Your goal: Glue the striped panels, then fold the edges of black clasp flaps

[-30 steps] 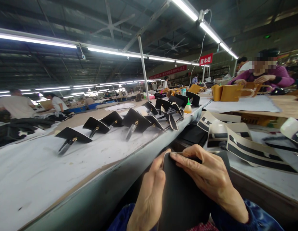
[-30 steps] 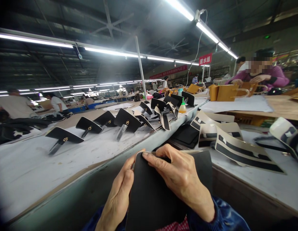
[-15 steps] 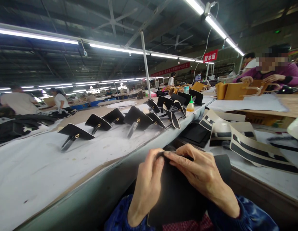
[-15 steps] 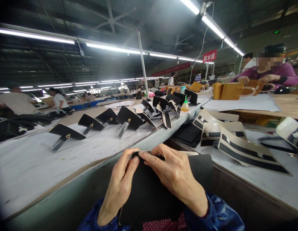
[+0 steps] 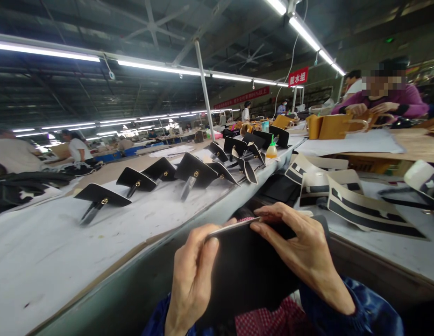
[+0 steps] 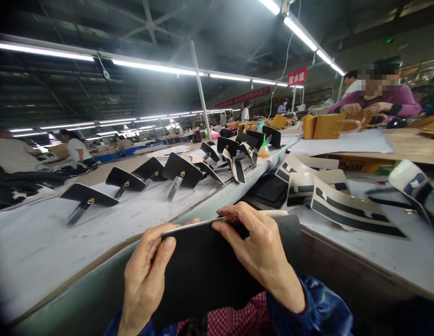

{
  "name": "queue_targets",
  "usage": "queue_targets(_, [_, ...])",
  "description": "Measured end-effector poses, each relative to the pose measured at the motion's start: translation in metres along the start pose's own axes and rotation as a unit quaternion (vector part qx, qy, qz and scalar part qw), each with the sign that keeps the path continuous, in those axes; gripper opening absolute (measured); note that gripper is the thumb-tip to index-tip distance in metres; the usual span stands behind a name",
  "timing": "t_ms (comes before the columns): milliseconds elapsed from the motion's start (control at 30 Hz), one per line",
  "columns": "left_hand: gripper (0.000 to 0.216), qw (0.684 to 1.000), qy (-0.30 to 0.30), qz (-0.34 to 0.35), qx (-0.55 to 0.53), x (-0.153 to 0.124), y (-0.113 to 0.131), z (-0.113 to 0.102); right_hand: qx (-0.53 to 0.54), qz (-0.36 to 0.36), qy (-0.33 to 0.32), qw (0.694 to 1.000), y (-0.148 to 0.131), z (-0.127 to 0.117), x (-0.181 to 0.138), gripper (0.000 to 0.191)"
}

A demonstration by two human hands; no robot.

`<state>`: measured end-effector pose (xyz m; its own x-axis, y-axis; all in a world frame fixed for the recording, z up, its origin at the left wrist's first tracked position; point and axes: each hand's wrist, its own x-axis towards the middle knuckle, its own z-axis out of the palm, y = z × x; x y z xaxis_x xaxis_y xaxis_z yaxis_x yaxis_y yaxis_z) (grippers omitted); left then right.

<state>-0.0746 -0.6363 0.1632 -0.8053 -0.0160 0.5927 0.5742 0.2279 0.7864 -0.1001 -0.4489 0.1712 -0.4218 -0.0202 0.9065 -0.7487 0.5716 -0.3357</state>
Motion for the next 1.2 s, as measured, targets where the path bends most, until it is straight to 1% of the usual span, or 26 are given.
queue_targets(67, [0.021, 1.000, -0.012, 0.021, -0.004, -0.002, -0.004, -0.002, 0.001, -0.001, -0.008, 1.000, 0.001, 0.000, -0.001, 0.010])
queue_targets(133, [0.022, 0.998, -0.023, 0.058, 0.015, -0.003, -0.011, -0.004, -0.001, 0.004, -0.015, 1.000, 0.002, -0.001, -0.002, 0.009])
queue_targets(200, [0.025, 0.993, -0.026, 0.108, 0.047, -0.004, -0.017, -0.005, -0.013, 0.022, -0.020, 0.999, 0.003, -0.002, -0.003, 0.009])
queue_targets(267, [0.028, 0.989, -0.017, 0.134, 0.058, -0.004, -0.022, -0.003, -0.029, 0.044, -0.025, 0.998, 0.004, -0.002, -0.003, 0.009])
queue_targets(400, [0.026, 0.994, 0.026, 0.101, 0.025, -0.002, -0.023, 0.002, -0.039, 0.050, -0.026, 0.998, 0.005, 0.002, -0.001, 0.009])
queue_targets(467, [0.024, 0.994, 0.037, 0.100, 0.030, -0.002, -0.023, 0.002, -0.033, 0.050, -0.025, 0.998, 0.005, 0.003, 0.000, 0.009])
queue_targets(567, [0.023, 0.992, 0.044, 0.107, 0.048, -0.003, -0.024, -0.001, -0.015, 0.063, -0.021, 0.998, 0.005, 0.005, -0.001, 0.006])
queue_targets(700, [0.022, 0.990, 0.048, 0.119, 0.066, -0.004, -0.026, -0.002, 0.014, 0.106, -0.020, 0.994, 0.008, 0.005, -0.003, 0.012])
queue_targets(767, [0.024, 0.987, 0.042, 0.136, 0.076, -0.004, -0.026, -0.001, 0.012, 0.129, -0.028, 0.991, 0.010, 0.004, -0.004, 0.013])
queue_targets(833, [0.026, 0.983, 0.035, 0.160, 0.086, -0.005, -0.026, 0.000, 0.004, 0.137, -0.043, 0.990, 0.011, 0.004, -0.003, 0.011])
queue_targets(933, [0.031, 0.978, 0.018, 0.178, 0.104, -0.006, -0.027, -0.001, 0.001, 0.121, -0.067, 0.990, 0.013, 0.003, -0.002, 0.008])
queue_targets(1033, [0.034, 0.972, 0.006, 0.197, 0.128, -0.007, -0.029, -0.002, -0.009, 0.092, -0.086, 0.992, 0.015, 0.002, -0.003, 0.011])
queue_targets(1133, [0.040, 0.962, -0.012, 0.230, 0.149, -0.007, -0.030, -0.002, -0.058, 0.069, -0.115, 0.989, 0.017, 0.001, -0.004, 0.018])
queue_targets(1200, [0.044, 0.955, -0.030, 0.253, 0.153, -0.008, -0.032, 0.000, -0.087, 0.053, -0.137, 0.985, 0.018, 0.000, -0.005, 0.018])
